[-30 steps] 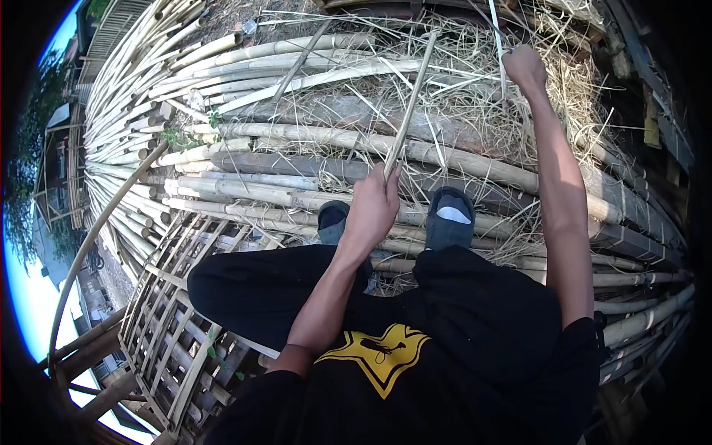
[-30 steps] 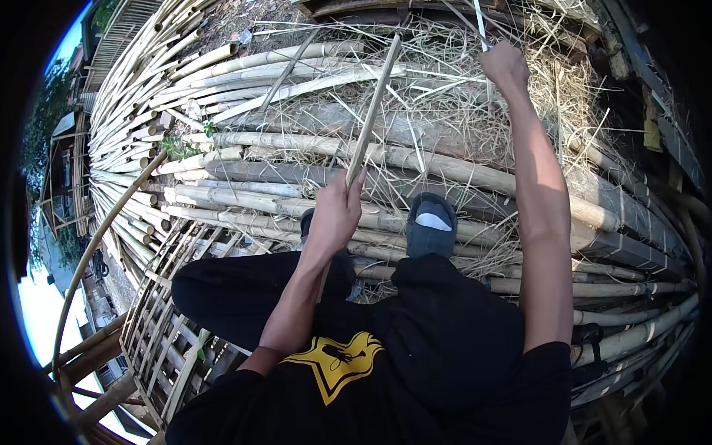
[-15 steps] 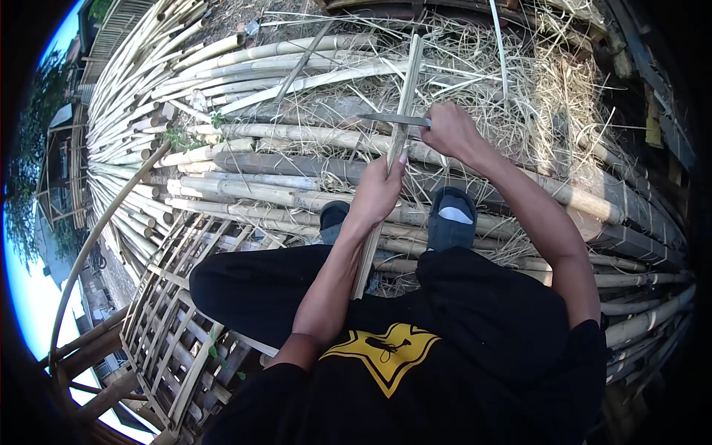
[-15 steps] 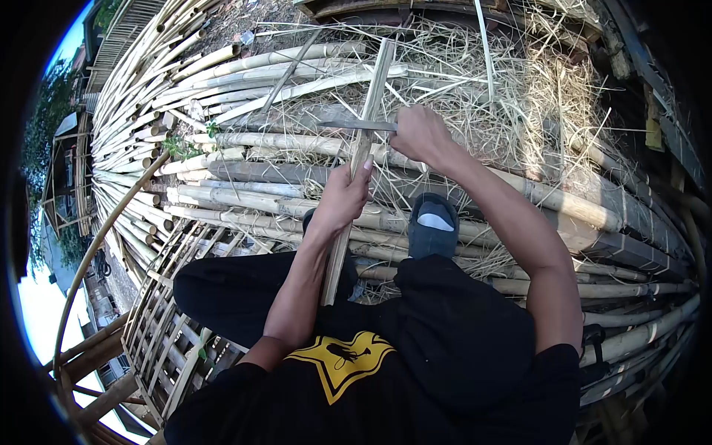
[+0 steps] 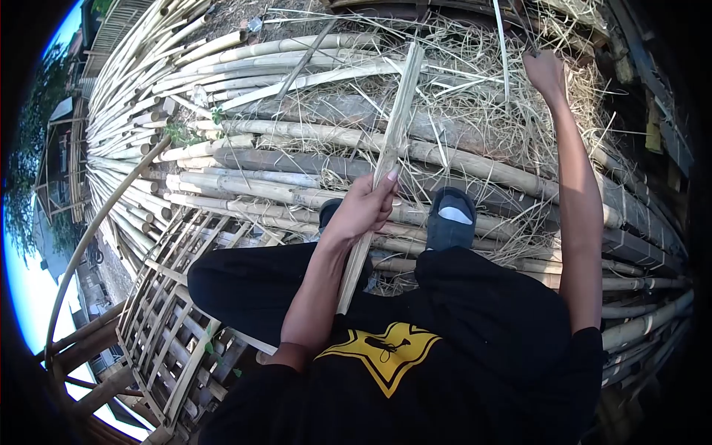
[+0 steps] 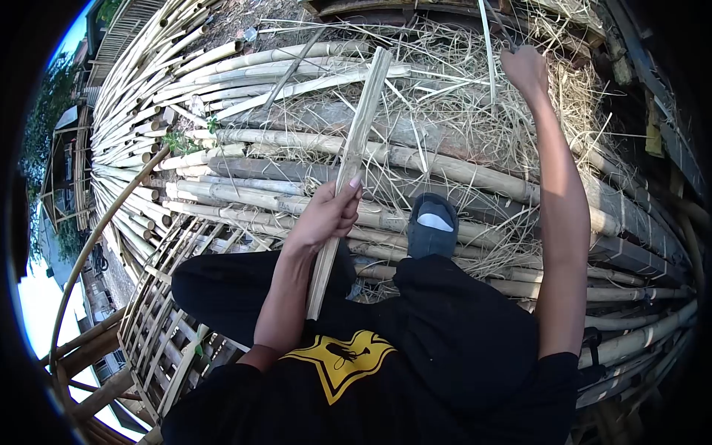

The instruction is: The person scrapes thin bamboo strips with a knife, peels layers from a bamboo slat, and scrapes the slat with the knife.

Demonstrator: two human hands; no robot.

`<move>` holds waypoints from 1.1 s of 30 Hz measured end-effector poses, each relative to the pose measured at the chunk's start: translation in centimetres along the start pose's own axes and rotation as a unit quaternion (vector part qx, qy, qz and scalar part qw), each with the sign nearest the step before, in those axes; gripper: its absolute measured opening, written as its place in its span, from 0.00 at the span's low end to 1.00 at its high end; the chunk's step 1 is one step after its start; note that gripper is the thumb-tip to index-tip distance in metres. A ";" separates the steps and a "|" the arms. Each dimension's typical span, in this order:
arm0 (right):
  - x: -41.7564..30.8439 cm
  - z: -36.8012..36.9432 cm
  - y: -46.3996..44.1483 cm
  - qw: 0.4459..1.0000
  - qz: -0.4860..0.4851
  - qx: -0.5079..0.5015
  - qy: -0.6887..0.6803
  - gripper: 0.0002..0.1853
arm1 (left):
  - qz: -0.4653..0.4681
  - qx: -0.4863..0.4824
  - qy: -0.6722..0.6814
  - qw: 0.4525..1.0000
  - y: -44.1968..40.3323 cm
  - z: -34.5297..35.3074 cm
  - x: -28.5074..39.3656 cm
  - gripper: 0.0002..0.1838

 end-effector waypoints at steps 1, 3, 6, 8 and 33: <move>-0.6 1.4 1.4 0.999 -0.015 -0.027 -0.016 0.19 | 0.013 -0.011 0.027 1.000 -0.6 -0.1 0.2 0.17; -2.8 4.5 5.6 0.993 -0.033 -0.112 -0.018 0.19 | 0.039 0.005 0.042 0.998 -1.1 0.4 1.2 0.17; -6.8 9.1 11.0 0.975 -0.101 -0.196 0.029 0.17 | 0.078 0.057 0.029 0.995 -2.5 0.8 1.2 0.17; -8.9 10.8 13.4 0.957 -0.144 -0.249 0.045 0.16 | 0.101 0.074 0.020 0.992 -3.0 0.2 0.7 0.17; -5.5 7.5 8.3 0.988 -0.035 -0.141 0.051 0.17 | 0.035 -0.065 0.138 0.988 -2.4 1.1 -0.2 0.19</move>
Point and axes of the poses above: each hand's wrist, its own y-axis away from the middle knuckle, its own z-axis out of the palm, x = y × z, the point moved 5 cm from there along -y, towards the middle knuckle, and after that the axes turned 6 degrees about -x, right-handed, at the moved point
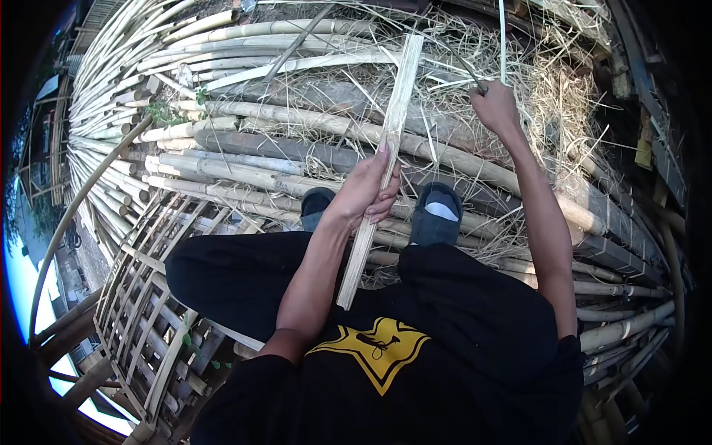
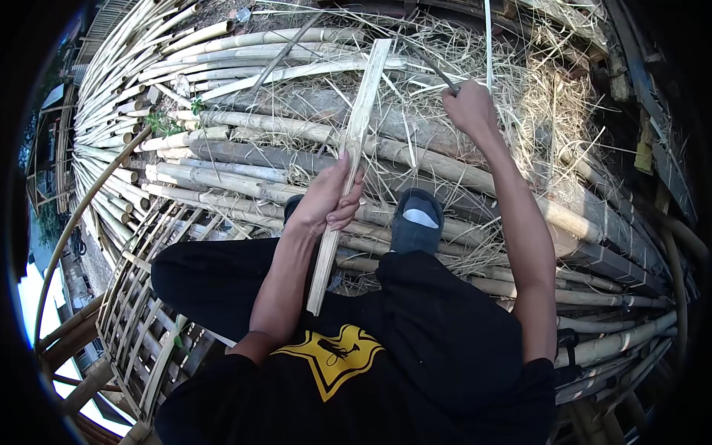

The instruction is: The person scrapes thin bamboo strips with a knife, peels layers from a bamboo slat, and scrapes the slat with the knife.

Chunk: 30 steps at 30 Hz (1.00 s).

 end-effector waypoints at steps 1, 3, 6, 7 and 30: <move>-1.6 1.0 1.3 0.998 -0.052 -0.026 0.015 0.16 | 0.008 0.012 0.038 0.999 0.2 0.0 0.0 0.20; -4.6 3.4 3.9 0.987 -0.141 -0.076 0.026 0.15 | 0.010 0.027 0.001 1.000 0.1 0.0 0.1 0.21; -6.8 5.9 6.0 0.978 -0.171 -0.122 -0.004 0.14 | 0.000 0.029 -0.014 0.999 0.1 -0.2 0.0 0.23; -7.1 6.3 6.3 0.975 -0.162 -0.146 -0.032 0.13 | 0.000 0.030 -0.015 0.999 0.2 -0.3 0.0 0.23; -0.6 -6.0 2.7 0.989 -0.089 0.068 -0.102 0.22 | 0.028 0.118 -0.221 0.968 0.3 -0.7 1.6 0.24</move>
Point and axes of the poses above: each hand's wrist, its own y-axis away from the middle knuckle, its own z-axis out of the palm, x = y × z, the point moved 5 cm from there along -y, towards the middle knuckle, and after that the axes turned 6 degrees about -x, right-handed, at the moved point
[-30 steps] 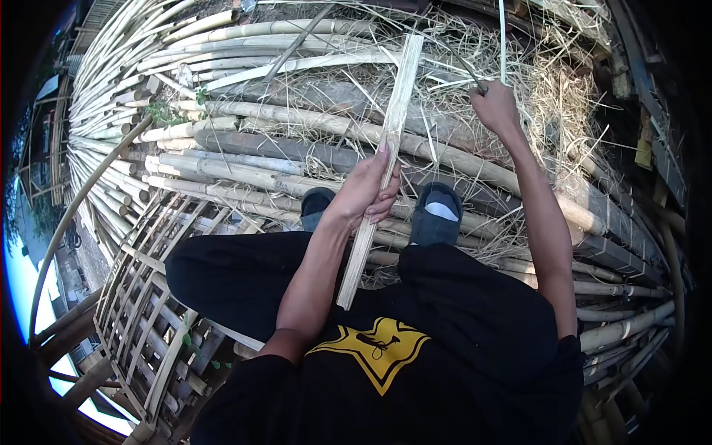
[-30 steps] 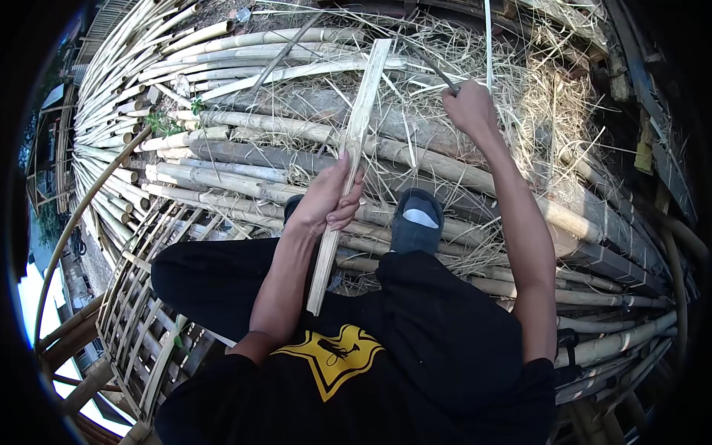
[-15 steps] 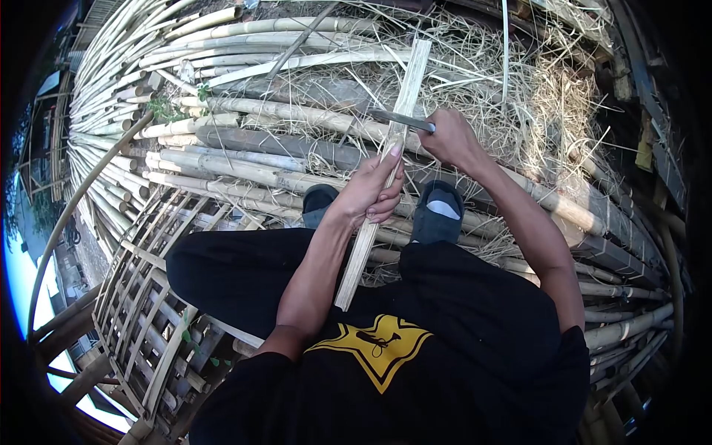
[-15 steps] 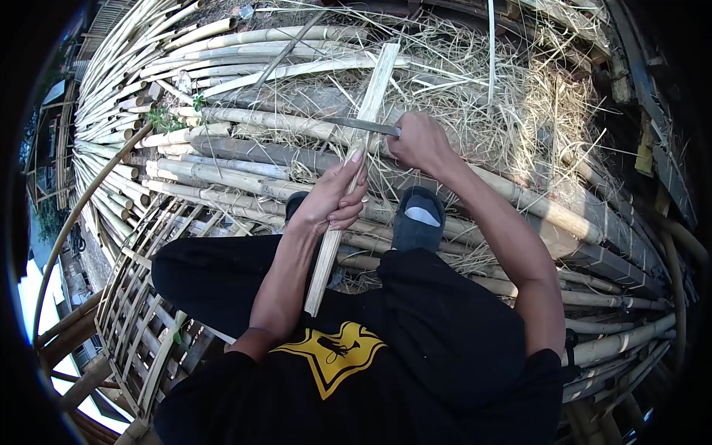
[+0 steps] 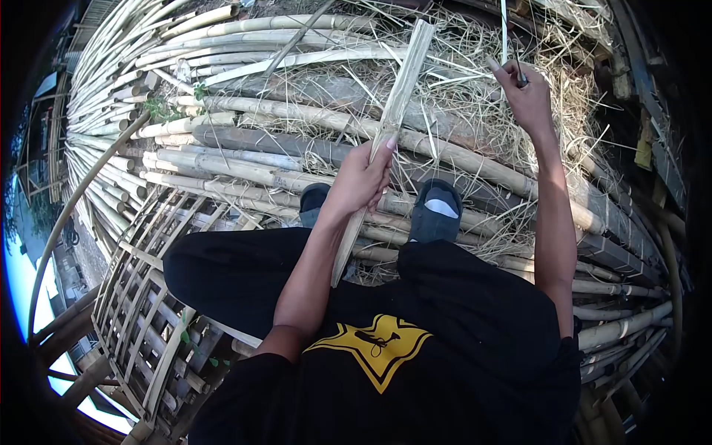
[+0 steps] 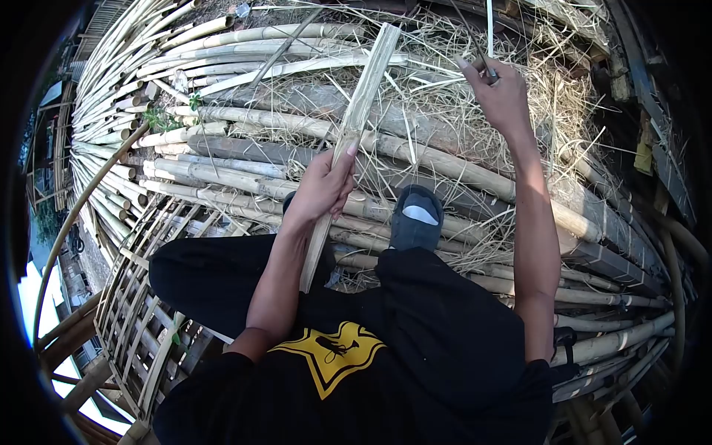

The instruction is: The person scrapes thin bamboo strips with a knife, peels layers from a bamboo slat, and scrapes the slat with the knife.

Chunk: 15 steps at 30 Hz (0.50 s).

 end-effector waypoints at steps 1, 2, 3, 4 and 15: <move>-3.0 0.4 1.7 0.995 -0.104 0.002 0.006 0.19 | 0.010 0.059 -0.108 0.992 -0.1 -0.7 0.6 0.25; -5.4 0.9 3.0 0.978 -0.208 0.004 0.010 0.19 | -0.001 0.090 -0.191 0.977 0.0 -1.2 1.0 0.25; -6.1 1.5 3.2 0.977 -0.211 0.004 0.008 0.19 | -0.001 0.094 -0.192 0.977 0.0 -1.6 1.0 0.25; -7.1 2.4 3.7 0.964 -0.264 -0.013 0.035 0.19 | 0.028 0.078 -0.259 0.962 -0.2 -1.7 1.1 0.25; -3.1 6.0 4.0 0.963 -0.139 -0.206 0.103 0.16 | 0.298 0.260 -0.518 0.759 2.1 -2.2 4.7 0.26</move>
Point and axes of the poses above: each hand's wrist, its own y-axis away from the middle knuckle, its own z-axis out of the palm, x = y × z, the point moved 5 cm from there along -y, towards the middle knuckle, and after that the axes turned 6 degrees about -x, right-handed, at the moved point
